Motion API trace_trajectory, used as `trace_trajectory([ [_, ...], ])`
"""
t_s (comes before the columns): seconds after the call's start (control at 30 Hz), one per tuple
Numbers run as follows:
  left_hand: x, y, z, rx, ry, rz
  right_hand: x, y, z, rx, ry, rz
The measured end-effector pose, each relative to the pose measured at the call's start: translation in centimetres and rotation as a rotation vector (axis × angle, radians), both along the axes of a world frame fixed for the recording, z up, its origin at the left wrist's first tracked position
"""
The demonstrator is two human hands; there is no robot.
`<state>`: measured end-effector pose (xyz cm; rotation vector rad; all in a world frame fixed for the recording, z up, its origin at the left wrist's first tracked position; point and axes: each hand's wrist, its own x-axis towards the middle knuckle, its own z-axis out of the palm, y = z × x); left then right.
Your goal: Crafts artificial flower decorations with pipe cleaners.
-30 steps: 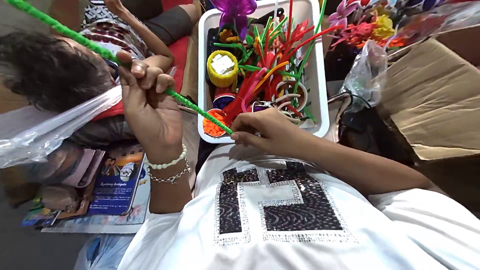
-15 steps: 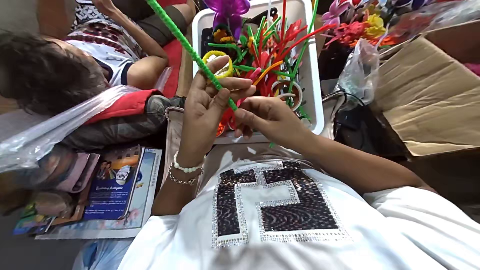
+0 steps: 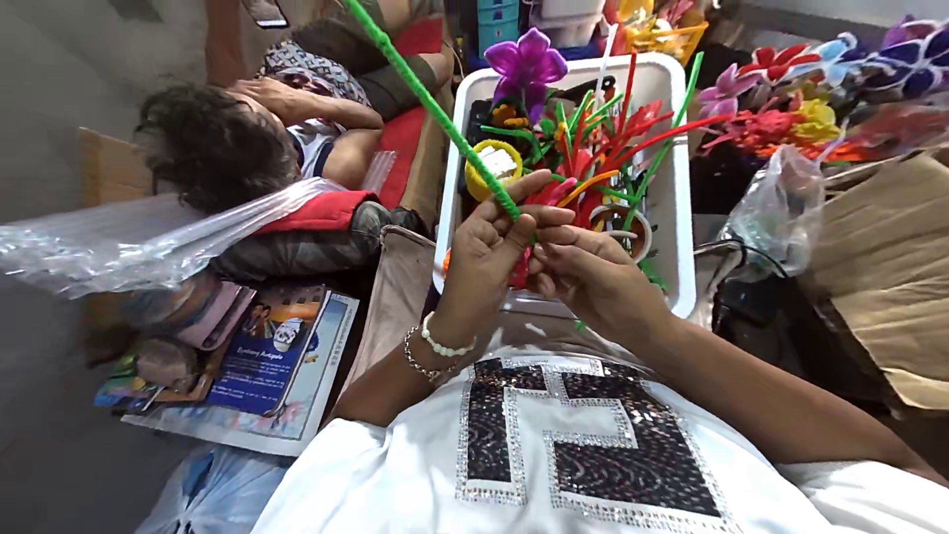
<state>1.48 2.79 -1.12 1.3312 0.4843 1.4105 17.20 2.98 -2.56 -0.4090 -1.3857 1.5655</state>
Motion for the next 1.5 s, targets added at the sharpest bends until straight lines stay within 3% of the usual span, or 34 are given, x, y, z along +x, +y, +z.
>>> trace_trajectory([
  [0.3,0.1,-0.3,-0.2,-0.011,-0.146,-0.027,-0.2,-0.3,0.3,-0.002,0.048,0.026],
  [0.47,-0.1,0.0,0.0,0.044,-0.088,-0.041,-0.3,-0.4,0.2,0.002,0.092,0.058],
  [0.57,0.2,0.0,-0.4,-0.002,-0.032,-0.038,-0.5,-0.6,0.0,0.0,0.121,0.022],
  [0.93,0.4,-0.5,-0.4,-0.199,-0.225,-0.065,-1.3,-0.7,-0.8,0.014,0.153,0.003],
  [1.27,-0.7,-0.1,-0.1,-0.092,-0.267,0.01,-1.4,-1.3,-1.0,0.001,0.182,0.047],
  [1.5,-3.2,0.8,2.2,0.074,-0.038,-0.066,-1.2,-1.2,-1.6,0.093,0.126,0.033],
])
